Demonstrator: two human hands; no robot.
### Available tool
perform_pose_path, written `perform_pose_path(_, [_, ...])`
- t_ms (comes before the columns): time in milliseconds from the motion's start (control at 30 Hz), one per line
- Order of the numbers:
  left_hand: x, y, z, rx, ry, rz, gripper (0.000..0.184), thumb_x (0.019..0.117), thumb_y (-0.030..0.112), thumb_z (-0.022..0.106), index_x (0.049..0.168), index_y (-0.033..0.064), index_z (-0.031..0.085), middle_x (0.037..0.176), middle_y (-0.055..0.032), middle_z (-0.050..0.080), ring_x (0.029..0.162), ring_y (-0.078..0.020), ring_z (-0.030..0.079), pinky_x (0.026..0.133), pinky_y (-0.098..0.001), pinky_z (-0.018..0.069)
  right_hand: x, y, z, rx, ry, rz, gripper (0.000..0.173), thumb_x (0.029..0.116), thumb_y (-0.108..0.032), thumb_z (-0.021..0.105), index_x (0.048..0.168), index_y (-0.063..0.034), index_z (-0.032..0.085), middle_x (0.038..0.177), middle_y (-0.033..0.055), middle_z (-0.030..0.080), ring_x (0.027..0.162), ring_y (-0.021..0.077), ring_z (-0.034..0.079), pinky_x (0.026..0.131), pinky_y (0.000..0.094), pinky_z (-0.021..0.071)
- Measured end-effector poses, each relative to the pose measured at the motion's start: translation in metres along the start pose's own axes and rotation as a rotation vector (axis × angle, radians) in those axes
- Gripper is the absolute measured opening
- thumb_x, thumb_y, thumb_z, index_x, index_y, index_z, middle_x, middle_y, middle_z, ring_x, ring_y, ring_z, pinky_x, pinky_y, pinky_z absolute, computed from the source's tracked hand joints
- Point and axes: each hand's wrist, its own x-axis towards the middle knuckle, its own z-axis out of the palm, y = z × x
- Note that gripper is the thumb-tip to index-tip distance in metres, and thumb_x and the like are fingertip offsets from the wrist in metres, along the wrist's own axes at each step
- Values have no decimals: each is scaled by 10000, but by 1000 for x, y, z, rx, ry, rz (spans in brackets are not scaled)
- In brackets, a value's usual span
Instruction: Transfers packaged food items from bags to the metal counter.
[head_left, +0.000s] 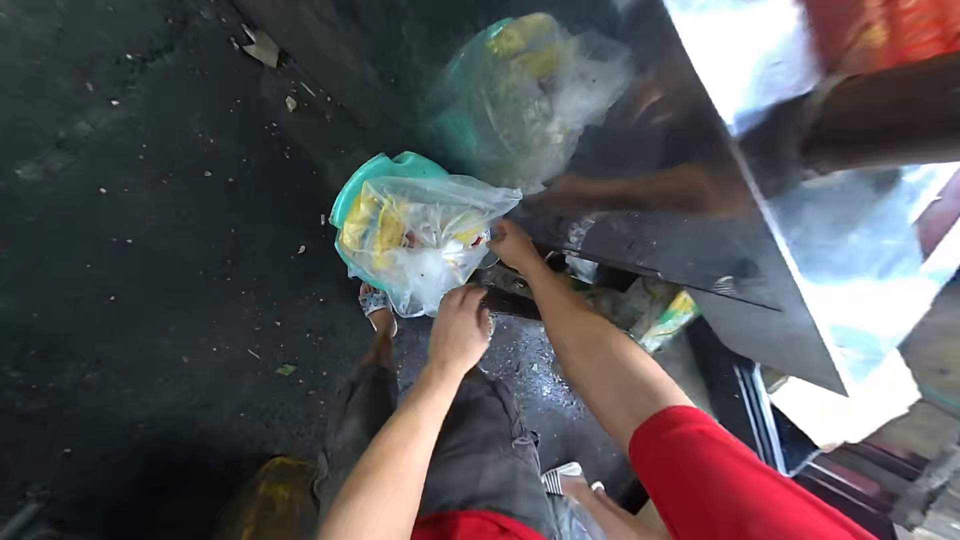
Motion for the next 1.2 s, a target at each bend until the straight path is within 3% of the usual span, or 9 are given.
perform_pose_path(167, [95,18,-8,175,-279,394,402,929,77,682,1328,55,637,1418,-173,587,1381,-340,507,1153,-518,414,19,3,23,34,-16,59,709,931,-197,764,1511,19,417,1432,311,534,1333,443,532,1113,594,428])
perform_pose_path(233, [129,7,-17,332,-337,337,315,900,111,723,1211,64,700,1277,-194,661,1254,-383,588,1077,-581,449,21,12,32,79,35,18,618,987,-253,691,1503,-20,445,1454,261,537,1346,380,536,1127,555,436])
perform_pose_path(333, [144,-22,-44,542,-400,104,358,957,118,655,1307,48,657,1326,-223,631,1258,-448,568,1045,-675,420,24,14,34,15,62,-109,664,854,-237,843,1394,25,559,1409,279,560,1337,417,527,1135,600,413])
perform_pose_path(500, [120,-47,-111,688,-210,-130,400,983,300,644,1302,58,650,1285,-235,652,1233,-472,585,1000,-727,424,0,-21,29,-94,-68,-227,480,974,-320,714,1297,29,645,1285,267,650,1249,421,603,1090,615,445])
perform_pose_path(700, [104,-80,-156,542,-34,-465,688,961,469,686,1435,-2,527,1393,-327,550,1321,-520,504,1037,-759,369,9,-73,38,-20,-172,-560,279,938,-142,735,1182,-21,674,1114,172,713,1060,325,691,971,559,534])
perform_pose_path(833, [102,-90,-147,472,-5,-523,791,852,415,818,1489,79,492,1445,-288,524,1359,-506,467,1052,-783,322,20,-100,38,121,-123,-436,330,1022,-170,631,1322,-37,601,1127,176,705,1048,315,696,967,531,543])
perform_pose_path(1000, [95,-84,-118,468,207,-242,516,905,298,747,1344,51,635,1350,-293,583,1300,-488,516,1076,-675,382,26,-104,47,105,-37,-210,270,1048,-203,589,1218,-2,650,1148,212,689,1109,372,662,980,583,508])
perform_pose_path(1100, [103,-75,-103,375,179,-311,539,965,374,690,1365,27,587,1327,-266,597,1253,-436,582,1028,-581,494,21,-97,48,161,10,-194,230,1035,-193,610,1196,-49,688,1133,162,707,1085,311,676,977,532,526])
perform_pose_path(1200, [115,-67,-105,332,213,-526,719,914,597,669,1292,-14,637,1319,-276,622,1288,-449,562,1034,-649,453,-10,-87,37,175,82,-178,225,1040,-193,595,1194,-63,697,1104,152,713,1048,295,684,955,525,532])
